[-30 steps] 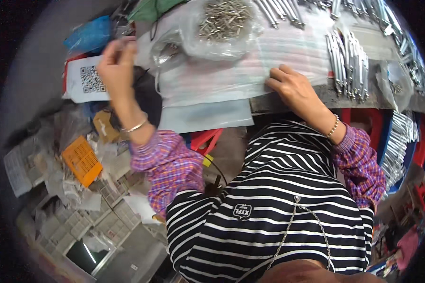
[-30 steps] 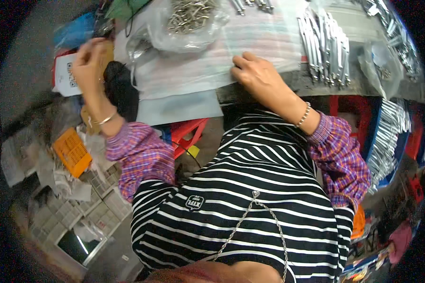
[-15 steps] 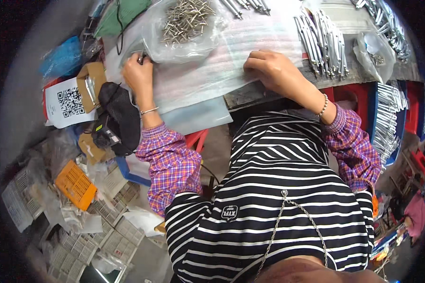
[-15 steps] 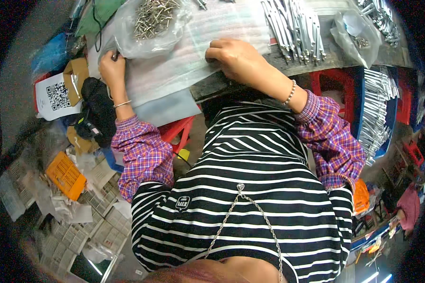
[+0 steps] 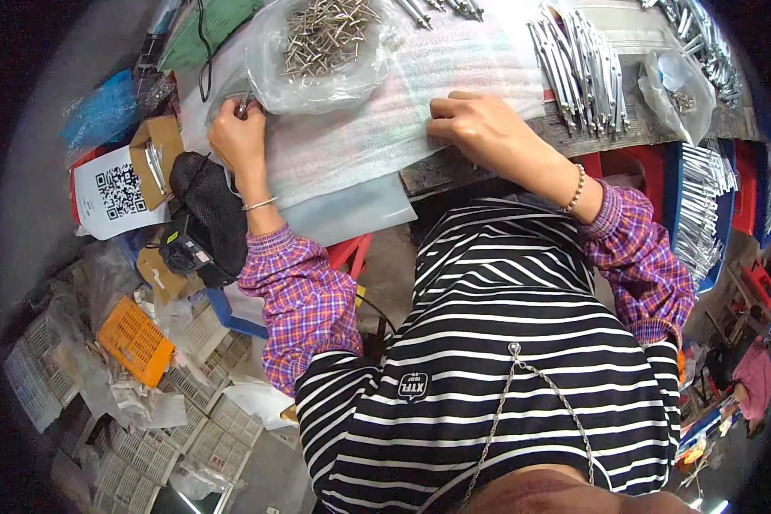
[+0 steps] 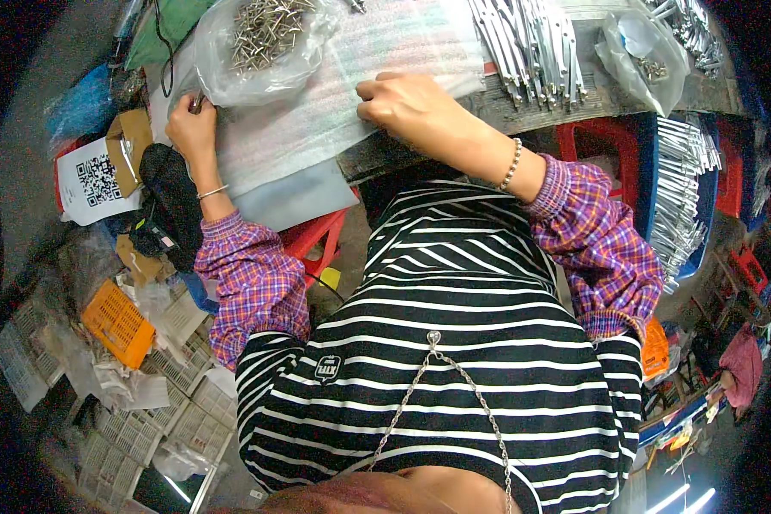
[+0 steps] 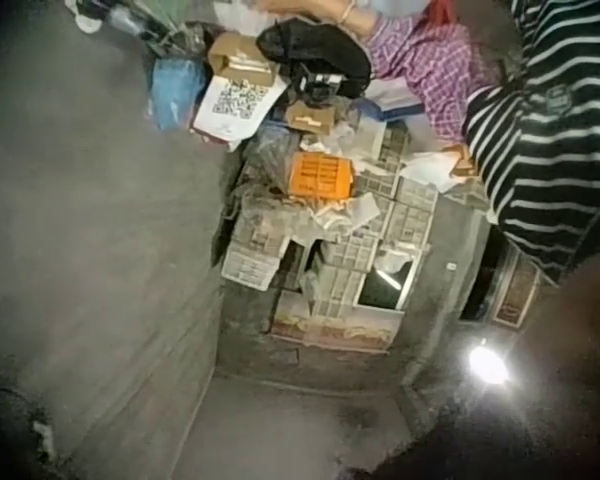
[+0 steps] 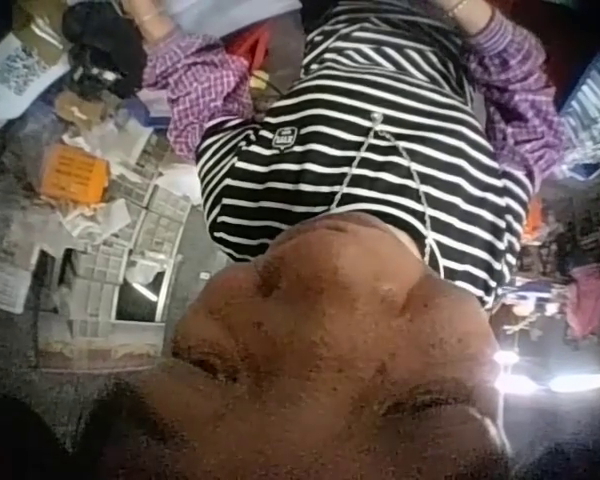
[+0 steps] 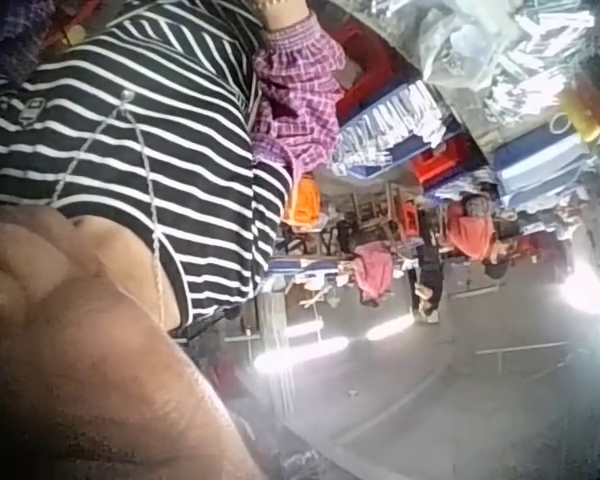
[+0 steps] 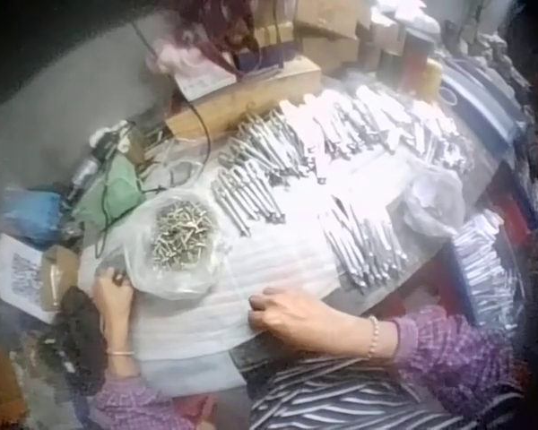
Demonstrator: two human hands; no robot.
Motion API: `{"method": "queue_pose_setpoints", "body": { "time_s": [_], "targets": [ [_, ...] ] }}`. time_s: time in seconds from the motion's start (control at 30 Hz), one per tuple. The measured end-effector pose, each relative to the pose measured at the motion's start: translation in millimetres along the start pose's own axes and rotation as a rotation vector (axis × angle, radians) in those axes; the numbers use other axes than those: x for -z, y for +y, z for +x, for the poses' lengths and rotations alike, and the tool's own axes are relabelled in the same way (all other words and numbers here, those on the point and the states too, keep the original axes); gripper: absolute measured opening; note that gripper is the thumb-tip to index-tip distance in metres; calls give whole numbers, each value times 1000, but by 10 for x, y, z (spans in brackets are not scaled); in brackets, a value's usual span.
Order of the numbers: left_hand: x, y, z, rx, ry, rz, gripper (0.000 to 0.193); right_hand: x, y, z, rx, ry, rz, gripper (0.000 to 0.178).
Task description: Manual assembly of small metal components, likely hinge or fastener parts, by inserting pins into brackets.
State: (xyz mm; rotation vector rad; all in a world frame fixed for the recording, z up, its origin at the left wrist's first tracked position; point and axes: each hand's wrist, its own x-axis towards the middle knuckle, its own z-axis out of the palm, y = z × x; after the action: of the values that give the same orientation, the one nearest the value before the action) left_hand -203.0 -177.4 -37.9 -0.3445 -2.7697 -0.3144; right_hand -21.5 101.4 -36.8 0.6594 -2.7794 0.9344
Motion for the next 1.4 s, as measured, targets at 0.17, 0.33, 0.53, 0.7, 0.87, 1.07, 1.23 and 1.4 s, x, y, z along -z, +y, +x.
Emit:
{"method": "queue_pose_setpoints", "body": {
  "time_s": [0.17,0.33,0.53,0.7,0.87,1.07,1.23,1.4],
  "targets": [
    [18,-6,27,8,-17,0,23,-23,15,52,67,-48,-57,6],
    [54,35,17,-4,6,-55,23,17,88,39,15,-65,29,11],
    [98,-18,-32,-71,-12,53,22,65,156,12,-34,-51,188,13],
    [240,4,-144,5,13,-6,19,249,99,14,-258,-28,414,11],
    [419,12,-248,116,-27,-73,22,191,106,16,-228,70,358,11],
    [505,84,-421,235,-41,-480,20,196,55,-3,-163,41,324,12],
    [572,374,-638,347,-171,-752,14,46,-77,154,-35,77,176,16],
    [596,656,-690,315,-287,-854,8,-190,-169,229,-69,-7,316,30]
  ]
}}
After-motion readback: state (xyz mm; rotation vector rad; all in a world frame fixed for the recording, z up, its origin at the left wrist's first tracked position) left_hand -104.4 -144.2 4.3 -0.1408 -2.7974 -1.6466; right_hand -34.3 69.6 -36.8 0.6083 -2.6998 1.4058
